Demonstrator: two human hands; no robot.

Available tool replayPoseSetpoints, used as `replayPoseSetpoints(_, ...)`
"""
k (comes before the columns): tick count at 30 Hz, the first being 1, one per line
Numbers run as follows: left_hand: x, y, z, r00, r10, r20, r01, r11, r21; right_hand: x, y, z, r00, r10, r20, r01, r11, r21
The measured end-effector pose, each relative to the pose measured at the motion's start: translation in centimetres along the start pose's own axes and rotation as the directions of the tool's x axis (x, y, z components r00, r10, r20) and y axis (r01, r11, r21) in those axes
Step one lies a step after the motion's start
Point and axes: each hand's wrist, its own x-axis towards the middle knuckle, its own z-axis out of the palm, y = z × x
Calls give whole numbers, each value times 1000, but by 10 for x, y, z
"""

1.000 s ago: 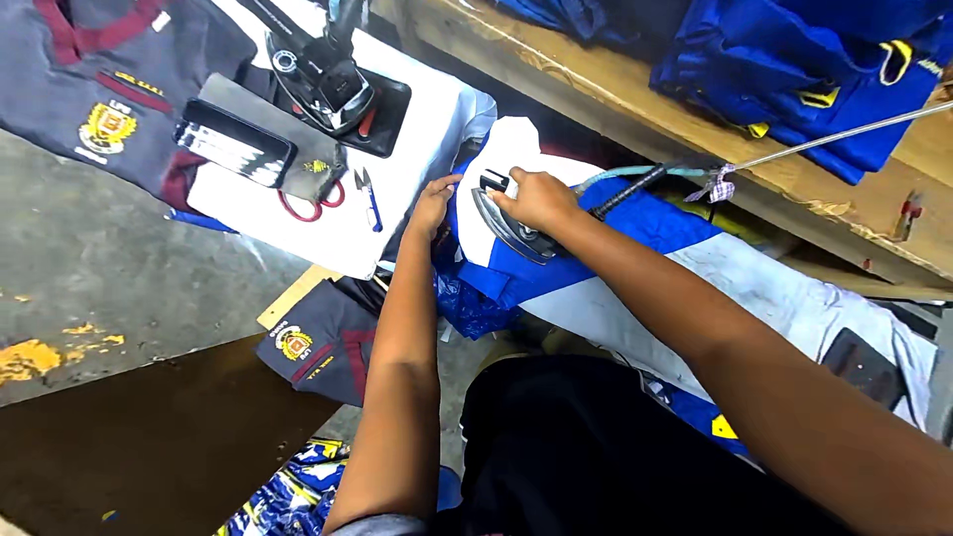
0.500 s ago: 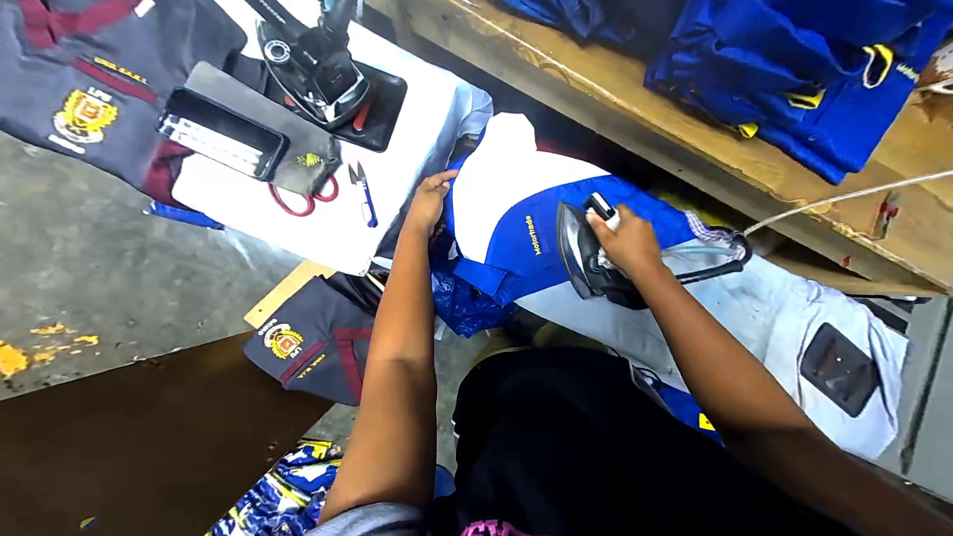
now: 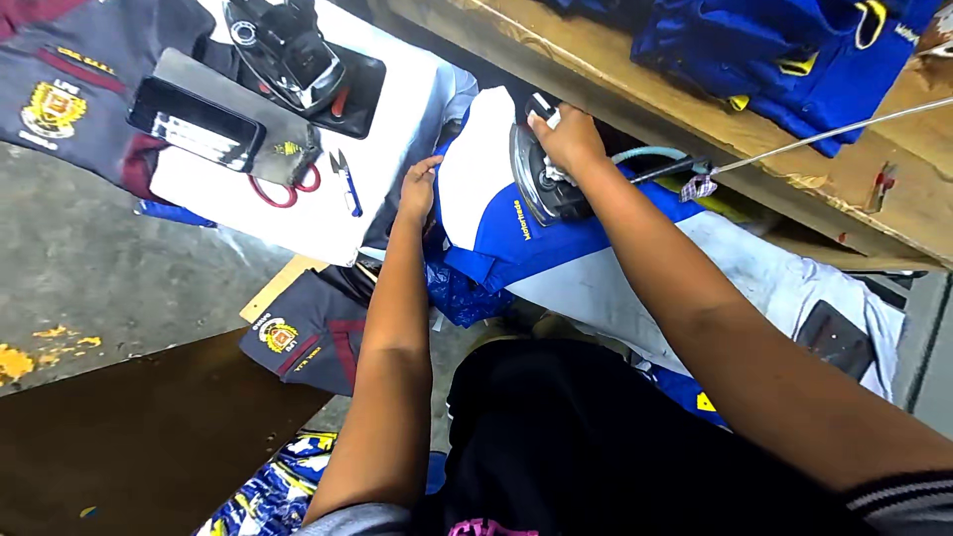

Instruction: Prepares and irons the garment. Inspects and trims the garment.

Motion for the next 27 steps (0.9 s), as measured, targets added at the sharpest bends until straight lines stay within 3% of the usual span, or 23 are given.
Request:
replayPoseSetpoints(4,-1,-1,0,1000,26,10,-27,998,63,-41,40,5,1000,30,6,-30,999,-18)
replayPoseSetpoints(7,-8,1,0,998,58,16,-61,974,219,-84,92,8,994,105,-22,-105,994,-25)
replayPoseSetpoints(9,-23,6,-2,994,106,2,-101,940,326,-109,124,8,987,147,-61,-148,989,-15)
replayPoseSetpoints(11,-56,10,-6,990,137,-28,-121,939,323,-126,147,6,975,205,-83,-205,979,1)
replayPoseSetpoints(13,-97,6,-11,992,88,-89,-68,975,212,-127,158,4,966,238,-105,-238,971,13)
replayPoseSetpoints(15,-142,-5,-5,983,-114,-144,113,993,-12,-121,156,2,964,240,-114,-239,971,22)
replayPoseSetpoints(17,-181,-11,9,927,-368,-76,339,907,-251,-114,151,0,973,210,-99,-209,978,17)
replayPoseSetpoints(19,-203,-16,27,854,-508,110,508,773,-379,-118,151,3,987,153,-41,-153,988,-13)
replayPoseSetpoints(22,-214,-19,48,775,-532,342,632,647,-427,-142,157,13,997,-13,77,19,997,-73)
replayPoseSetpoints(25,-212,-13,64,778,-549,307,625,619,-476,-161,163,26,967,-224,123,237,966,-104)
replayPoseSetpoints(27,-210,-10,69,804,-542,245,584,641,-498,-163,154,32,947,-289,137,306,944,-123)
